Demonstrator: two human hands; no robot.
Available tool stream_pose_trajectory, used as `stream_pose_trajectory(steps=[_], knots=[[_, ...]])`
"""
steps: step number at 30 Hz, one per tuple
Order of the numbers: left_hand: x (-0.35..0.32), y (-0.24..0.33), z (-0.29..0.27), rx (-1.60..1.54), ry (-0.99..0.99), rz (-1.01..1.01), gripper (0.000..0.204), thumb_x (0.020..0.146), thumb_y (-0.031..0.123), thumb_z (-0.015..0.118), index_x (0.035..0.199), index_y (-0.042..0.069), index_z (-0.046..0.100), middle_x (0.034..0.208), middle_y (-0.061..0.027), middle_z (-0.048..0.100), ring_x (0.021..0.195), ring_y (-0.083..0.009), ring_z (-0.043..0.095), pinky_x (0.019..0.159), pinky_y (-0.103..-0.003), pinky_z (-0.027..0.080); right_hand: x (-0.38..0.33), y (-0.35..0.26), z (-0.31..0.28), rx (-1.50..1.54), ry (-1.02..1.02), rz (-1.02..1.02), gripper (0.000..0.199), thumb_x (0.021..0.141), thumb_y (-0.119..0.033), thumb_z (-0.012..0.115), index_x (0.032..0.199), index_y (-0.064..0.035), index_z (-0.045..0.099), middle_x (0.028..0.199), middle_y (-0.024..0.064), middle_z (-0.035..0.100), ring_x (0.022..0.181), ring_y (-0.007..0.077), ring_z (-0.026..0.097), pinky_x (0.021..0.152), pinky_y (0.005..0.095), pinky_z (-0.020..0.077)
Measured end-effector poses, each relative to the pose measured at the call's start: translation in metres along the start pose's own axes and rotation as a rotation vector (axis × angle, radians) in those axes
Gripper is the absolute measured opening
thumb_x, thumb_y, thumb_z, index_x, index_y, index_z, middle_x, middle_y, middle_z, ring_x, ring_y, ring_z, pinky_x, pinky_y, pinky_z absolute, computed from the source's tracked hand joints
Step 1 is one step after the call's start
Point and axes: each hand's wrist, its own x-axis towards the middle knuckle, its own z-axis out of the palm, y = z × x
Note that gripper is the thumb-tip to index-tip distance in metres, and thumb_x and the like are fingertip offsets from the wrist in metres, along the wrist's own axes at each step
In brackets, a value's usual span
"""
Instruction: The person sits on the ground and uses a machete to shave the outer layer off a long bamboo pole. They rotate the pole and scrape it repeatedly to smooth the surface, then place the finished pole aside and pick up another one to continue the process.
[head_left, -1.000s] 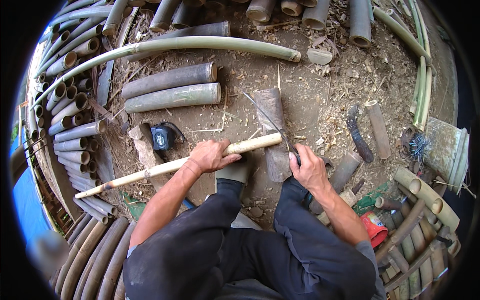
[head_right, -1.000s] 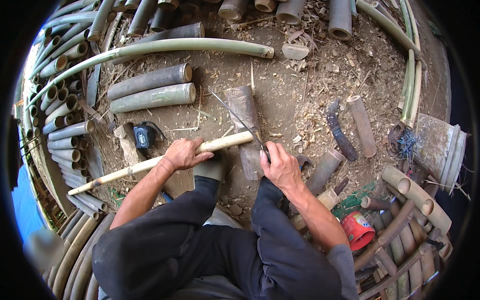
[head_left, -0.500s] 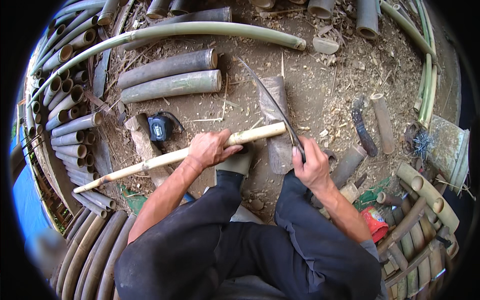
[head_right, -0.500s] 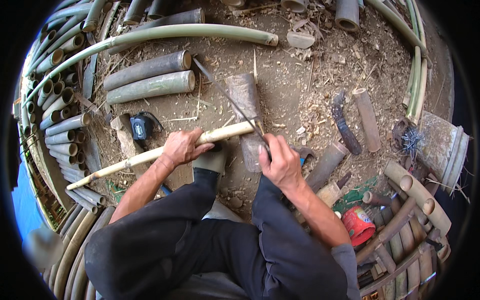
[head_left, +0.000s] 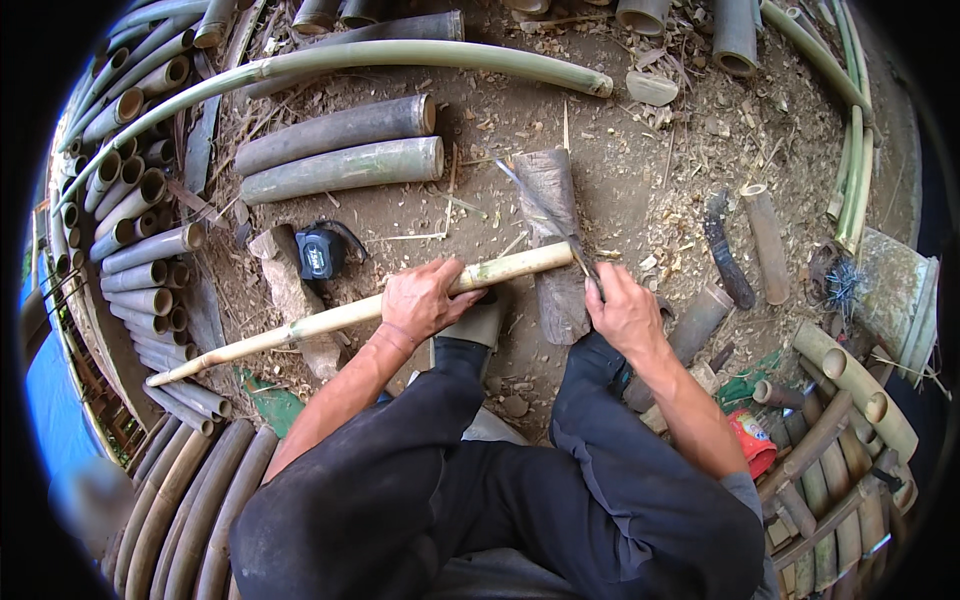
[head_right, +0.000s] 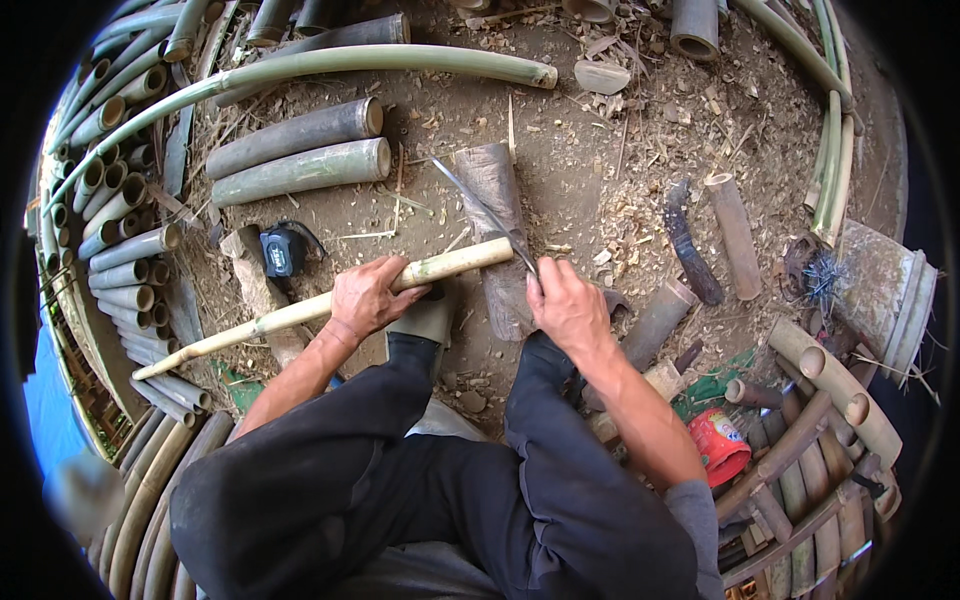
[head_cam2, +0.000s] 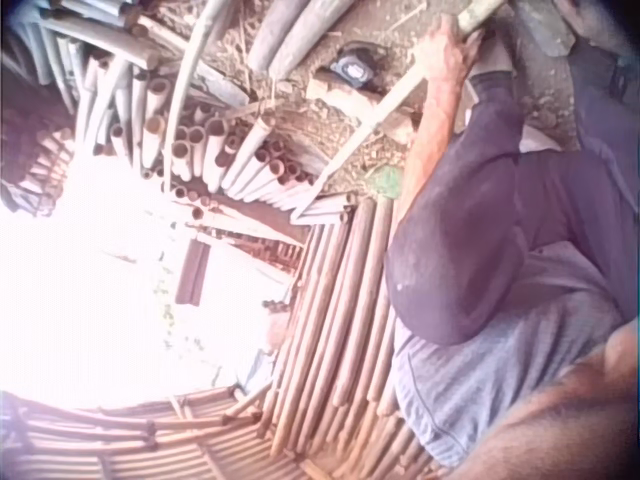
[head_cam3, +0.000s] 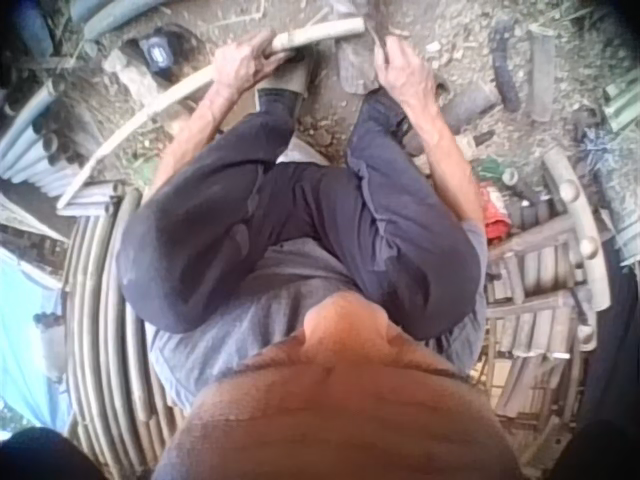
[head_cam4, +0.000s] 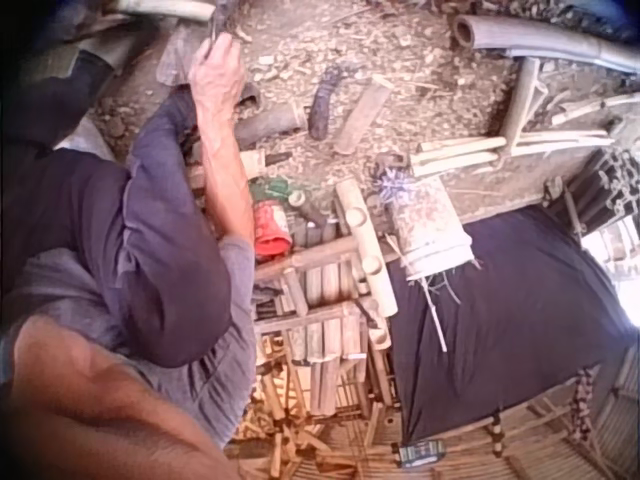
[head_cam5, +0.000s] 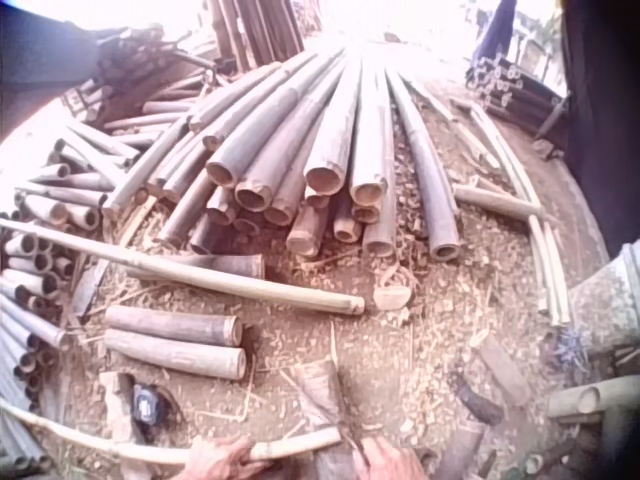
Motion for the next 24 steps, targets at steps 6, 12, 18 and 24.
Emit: stream_pose_trajectory(steps=[6, 12, 18, 24], knots=[[-0.001, -0.002, 0.004, -0.023, 0.057, 0.018, 0.037, 0.081, 0.045, 0.074, 0.097, 0.013, 0.065, 0.078, -0.0077, 0.065, 0.071, -0.0308, 0.067, 0.062, -0.042, 0.053, -0.003, -0.022, -0.012, 0.213, 0.305, -0.165, 0.022, 0.091, -0.014, 0.062, 0.107, 0.0002, 0.059, 0.083, 0.0196, 0.061, 0.064, 0.0366, 0.065, 0.053, 0.0424, 0.0534], [-0.001, -0.001, 0.004, 0.006, 0.052, 0.008, 0.037, 0.080, 0.044, 0.075, 0.096, 0.013, 0.065, 0.077, -0.0064, 0.063, 0.070, -0.0301, 0.066, 0.061, -0.042, 0.052, -0.007, -0.007, -0.003, 0.095, 0.023, 0.022, 0.021, 0.094, -0.016, 0.061, 0.103, 0.0024, 0.058, 0.079, 0.0158, 0.060, 0.060, 0.0365, 0.064, 0.054, 0.0430, 0.0554], [-0.003, 0.000, 0.006, -0.009, 0.111, 0.031, 0.037, 0.079, 0.043, 0.076, 0.097, 0.013, 0.065, 0.075, -0.0055, 0.060, 0.069, -0.0287, 0.064, 0.062, -0.041, 0.050, -0.003, -0.019, -0.008, 0.119, 0.193, -0.097, 0.021, 0.094, -0.018, 0.060, 0.103, 0.0012, 0.058, 0.081, 0.0180, 0.061, 0.062, 0.0351, 0.066, 0.054, 0.0413, 0.0552], [-0.001, -0.001, 0.010, 0.020, 0.197, 0.062, 0.038, 0.077, 0.042, 0.076, 0.100, 0.015, 0.063, 0.076, -0.0042, 0.056, 0.071, -0.0267, 0.062, 0.063, -0.040, 0.047, 0.003, -0.015, -0.008, 0.204, 0.212, -0.071, 0.023, 0.094, -0.016, 0.060, 0.107, 0.0033, 0.058, 0.081, 0.0206, 0.062, 0.063, 0.0365, 0.066, 0.055, 0.0417, 0.0545]])
